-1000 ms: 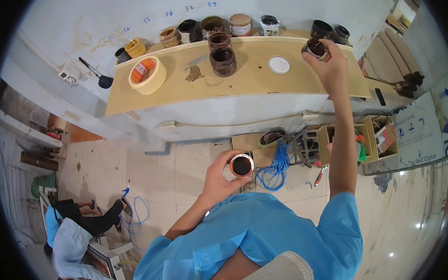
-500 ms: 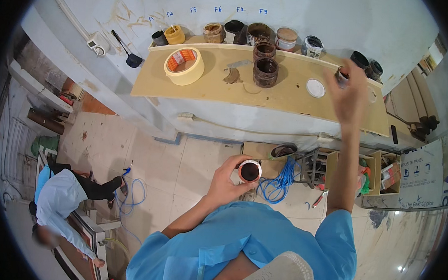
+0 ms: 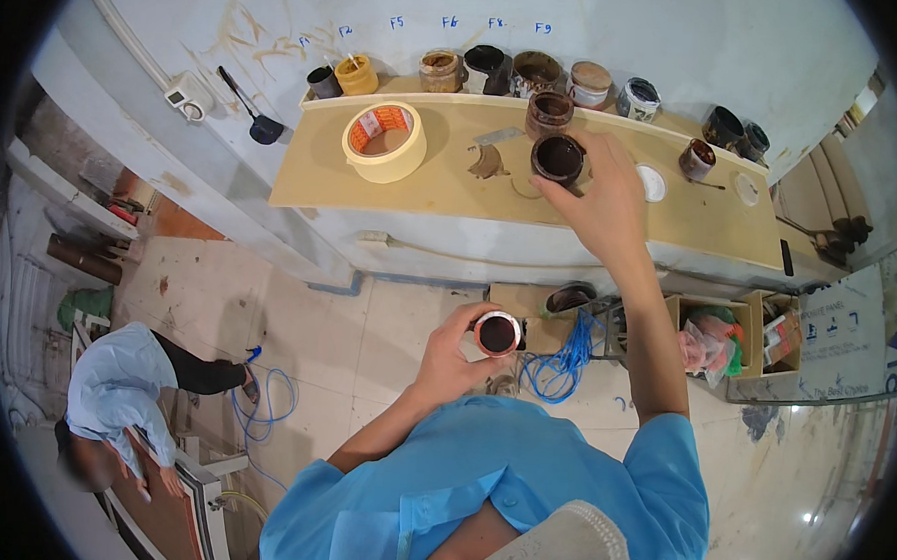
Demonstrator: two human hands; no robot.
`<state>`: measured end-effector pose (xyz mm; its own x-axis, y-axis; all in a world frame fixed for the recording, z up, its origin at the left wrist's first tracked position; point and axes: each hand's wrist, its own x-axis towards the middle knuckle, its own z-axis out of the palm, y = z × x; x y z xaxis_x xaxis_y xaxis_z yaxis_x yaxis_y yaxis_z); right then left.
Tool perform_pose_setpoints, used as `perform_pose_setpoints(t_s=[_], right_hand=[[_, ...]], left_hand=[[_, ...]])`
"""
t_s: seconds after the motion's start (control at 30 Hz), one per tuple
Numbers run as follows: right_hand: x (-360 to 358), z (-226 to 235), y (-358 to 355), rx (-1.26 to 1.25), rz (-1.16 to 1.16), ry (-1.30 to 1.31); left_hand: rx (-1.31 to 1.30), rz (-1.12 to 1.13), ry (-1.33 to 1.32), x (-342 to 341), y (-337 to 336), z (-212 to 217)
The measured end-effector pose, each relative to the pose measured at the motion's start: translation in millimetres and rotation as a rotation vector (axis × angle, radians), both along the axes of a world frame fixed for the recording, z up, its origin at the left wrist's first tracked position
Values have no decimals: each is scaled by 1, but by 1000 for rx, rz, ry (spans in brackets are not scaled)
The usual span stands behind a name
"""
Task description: The person selects small paint jars from a shelf, opens them, and mixes the contents with a stick. They add water from a plastic bottle and a yellow liquid from a squeeze bottle, stirring the mixture in a small container.
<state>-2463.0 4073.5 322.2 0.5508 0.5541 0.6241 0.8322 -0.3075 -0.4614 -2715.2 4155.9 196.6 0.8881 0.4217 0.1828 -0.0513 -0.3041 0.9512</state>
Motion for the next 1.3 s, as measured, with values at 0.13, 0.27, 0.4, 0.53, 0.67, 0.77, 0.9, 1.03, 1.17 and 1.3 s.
perform_pose_setpoints(t_s=[0.13,0.27,0.4,0.53,0.67,0.77,0.9,1.03,1.17,1.3], right_hand=[[-10,-3,-15,27,56,-54],[-20,-2,-24,50,87,-117],[-29,-4,-29,31,95,-119],[-34,-6,-33,23,89,-144],[-35,-7,-34,16,102,-151],[-37,-8,-36,11,105,-145],[-36,-7,-38,0,93,-93],[-29,-6,-41,46,91,-17],[-6,1,-51,46,-108,125],[45,14,-56,135,-205,136]], left_hand=[[-18,-17,3,-2,11,-8],[-3,-36,-30,2,17,-9],[23,-76,-30,6,18,-7],[5,-111,-23,9,17,-9],[17,-110,-50,10,17,-12],[14,-106,-58,10,17,-14],[17,-99,-42,11,18,-16],[-2,-98,8,12,16,-15],[-20,-100,-4,13,13,-17],[-25,-89,-31,14,13,-21]])
